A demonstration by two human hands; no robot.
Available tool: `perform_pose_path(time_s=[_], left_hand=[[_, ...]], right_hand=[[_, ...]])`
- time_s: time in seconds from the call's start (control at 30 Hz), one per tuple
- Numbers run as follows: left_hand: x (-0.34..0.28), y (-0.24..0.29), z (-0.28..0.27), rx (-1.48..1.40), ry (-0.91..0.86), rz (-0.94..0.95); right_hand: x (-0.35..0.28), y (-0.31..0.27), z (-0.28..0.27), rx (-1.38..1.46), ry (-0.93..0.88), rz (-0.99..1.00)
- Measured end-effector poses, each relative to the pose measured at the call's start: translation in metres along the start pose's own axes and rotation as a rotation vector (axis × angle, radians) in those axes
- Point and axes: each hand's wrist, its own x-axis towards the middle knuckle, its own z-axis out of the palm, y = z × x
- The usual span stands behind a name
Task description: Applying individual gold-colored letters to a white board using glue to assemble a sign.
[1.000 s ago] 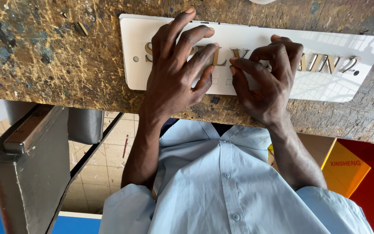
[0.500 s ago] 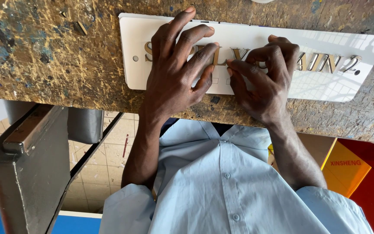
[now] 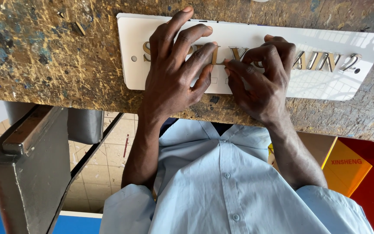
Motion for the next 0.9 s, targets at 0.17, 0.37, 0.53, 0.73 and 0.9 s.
perform_pose_path(time_s=[0.17, 0.37, 0.53, 0.73, 0.9], left_hand=[[-0.0006, -0.0004, 0.0003, 0.01, -0.005, 0.001], [-0.0003, -0.0003, -0.0001, 0.007, -0.006, 0.0], [0.0002, 0.0003, -0.0007, 0.003, -0.008, -0.005], [-0.0004, -0.0009, -0.0001, 0.005, -0.002, 0.004], [-0.0006, -0.0018, 0.0004, -0.009, 0.002, 0.003]], right_hand=[[0.0013, -0.0022, -0.0019, 0.006, -0.011, 0.008], [0.002, -0.0029, -0.0019, 0.004, -0.011, 0.009], [0.001, -0.0018, -0.0013, -0.003, -0.011, 0.007], [0.0007, -0.0023, -0.0018, 0.008, -0.014, 0.017], [0.0003, -0.0014, -0.0012, -0.001, -0.009, 0.012]])
